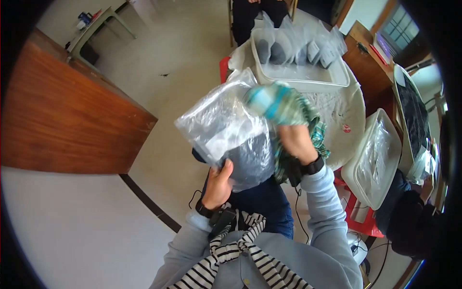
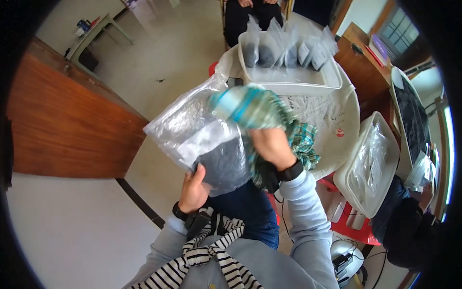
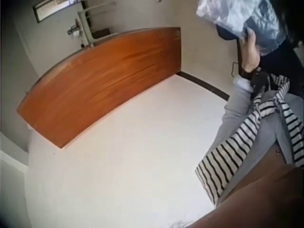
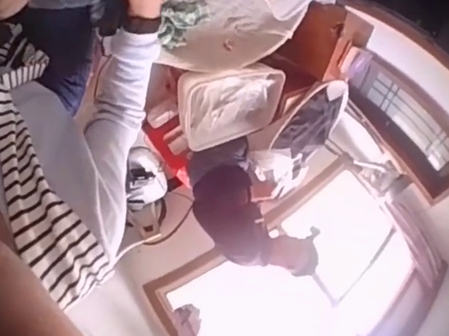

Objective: The person picks up a plastic bag containing black material, turns it over, and sets it down. They then pick up a plaid cloth and place it inside the plastic bag.

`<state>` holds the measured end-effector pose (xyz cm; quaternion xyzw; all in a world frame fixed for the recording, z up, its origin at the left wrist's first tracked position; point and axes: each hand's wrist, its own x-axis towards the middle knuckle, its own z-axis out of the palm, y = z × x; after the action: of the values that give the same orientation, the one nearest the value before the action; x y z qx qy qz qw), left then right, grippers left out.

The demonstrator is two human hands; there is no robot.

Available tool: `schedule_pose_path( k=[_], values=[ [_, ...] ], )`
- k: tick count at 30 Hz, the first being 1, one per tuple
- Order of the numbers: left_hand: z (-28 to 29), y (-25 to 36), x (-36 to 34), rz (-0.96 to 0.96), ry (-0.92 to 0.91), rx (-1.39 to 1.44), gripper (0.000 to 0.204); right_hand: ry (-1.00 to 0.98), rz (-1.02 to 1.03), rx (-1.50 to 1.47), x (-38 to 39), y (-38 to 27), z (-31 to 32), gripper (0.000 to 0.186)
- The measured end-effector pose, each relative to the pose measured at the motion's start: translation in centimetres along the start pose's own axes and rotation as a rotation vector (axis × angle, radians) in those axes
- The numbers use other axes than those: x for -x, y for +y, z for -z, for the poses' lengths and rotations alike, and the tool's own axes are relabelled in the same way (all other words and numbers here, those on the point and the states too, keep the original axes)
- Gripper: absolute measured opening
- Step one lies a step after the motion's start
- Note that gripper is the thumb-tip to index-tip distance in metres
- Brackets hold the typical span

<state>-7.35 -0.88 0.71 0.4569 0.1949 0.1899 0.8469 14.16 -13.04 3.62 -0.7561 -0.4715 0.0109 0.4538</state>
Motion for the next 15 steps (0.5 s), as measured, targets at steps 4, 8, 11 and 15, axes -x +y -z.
schedule_pose_path(
  k=[4,8,11,15],
  values=[
    [1.1,0.4,0.4,0.137,-0.035,0.178,0.036,0.319,-0.586,-0.85,1.1,0.9,2.7,0.04],
    [1.4,-0.1,0.4,0.201,-0.146,0.192,0.039,0.351,-0.167,-1.372,2.6,0.0,3.7,0.048],
    [1.9,-0.2,0.6,0.248,-0.197,0.18,0.043,0.293,-0.537,-1.727,0.5,-5.1,4.6,0.045],
    [2.3,-0.4,0.7,0.303,-0.253,0.175,0.053,0.018,-0.297,-0.913,0.2,-4.5,3.5,0.036]
  ],
)
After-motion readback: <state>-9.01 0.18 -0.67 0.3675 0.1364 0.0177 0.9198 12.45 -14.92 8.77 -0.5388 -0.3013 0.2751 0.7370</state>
